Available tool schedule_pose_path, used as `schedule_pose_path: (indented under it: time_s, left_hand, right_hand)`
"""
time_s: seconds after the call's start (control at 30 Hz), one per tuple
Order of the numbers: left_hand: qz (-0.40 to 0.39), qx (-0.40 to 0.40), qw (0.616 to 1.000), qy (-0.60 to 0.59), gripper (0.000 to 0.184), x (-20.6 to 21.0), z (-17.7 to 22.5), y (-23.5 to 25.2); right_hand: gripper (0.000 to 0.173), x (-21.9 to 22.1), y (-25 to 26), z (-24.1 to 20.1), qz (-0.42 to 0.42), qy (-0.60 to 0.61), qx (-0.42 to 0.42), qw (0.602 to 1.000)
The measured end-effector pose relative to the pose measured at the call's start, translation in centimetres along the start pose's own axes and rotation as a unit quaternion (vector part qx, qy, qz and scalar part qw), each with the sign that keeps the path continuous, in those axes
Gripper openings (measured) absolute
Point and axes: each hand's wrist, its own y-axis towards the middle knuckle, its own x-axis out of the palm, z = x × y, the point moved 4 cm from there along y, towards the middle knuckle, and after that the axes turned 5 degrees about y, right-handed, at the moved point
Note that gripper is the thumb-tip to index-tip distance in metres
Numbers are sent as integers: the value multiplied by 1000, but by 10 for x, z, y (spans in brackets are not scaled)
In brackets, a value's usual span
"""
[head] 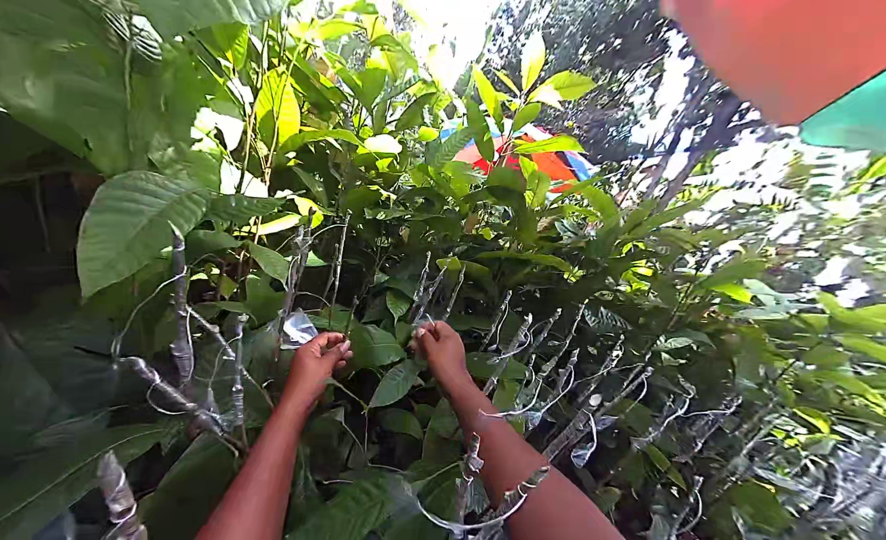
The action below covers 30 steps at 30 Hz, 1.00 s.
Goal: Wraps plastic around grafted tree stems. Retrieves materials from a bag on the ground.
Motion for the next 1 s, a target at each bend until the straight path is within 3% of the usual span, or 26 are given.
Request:
schedule_pose_path:
  time_s: [0.07, 0.17, 0.27, 0.37, 0.47, 0.63, 0.73, 1.0]
  left_hand:
    - [-2, 5, 1000, 1, 28, 1, -3, 1]
    - [21, 4, 1000, -14, 25, -6, -6, 3]
    - [-1, -6, 998, -56, 24, -12, -11, 2]
    - [-36, -27, 995, -93, 24, -10, -11, -1]
    - [-51, -50, 990, -118, 25, -9, -11, 0]
    - [-69, -71, 983, -152, 29, -5, -9, -1]
    - [-81, -54, 985, -145, 20, -4, -8, -3]
    - [-12, 90, 995, 49, 21, -12, -5, -4]
  right_hand:
    - [23, 9, -8, -34, -43, 70, -52, 995]
    - [23, 29, -12, -72, -130, 79, -78, 985]
    - [24, 58, 0, -74, -209, -35, -83, 974]
    - [25, 78, 11, -56, -267, -194, -115, 937]
    - [24, 83, 13, -52, -317, -252, -157, 901]
    - [28, 83, 18, -54, -358, -324, -166, 860]
    - [28, 85, 18, -55, -371, -351, -155, 846]
    - [23, 79, 2, -51, -352, -289, -95, 885]
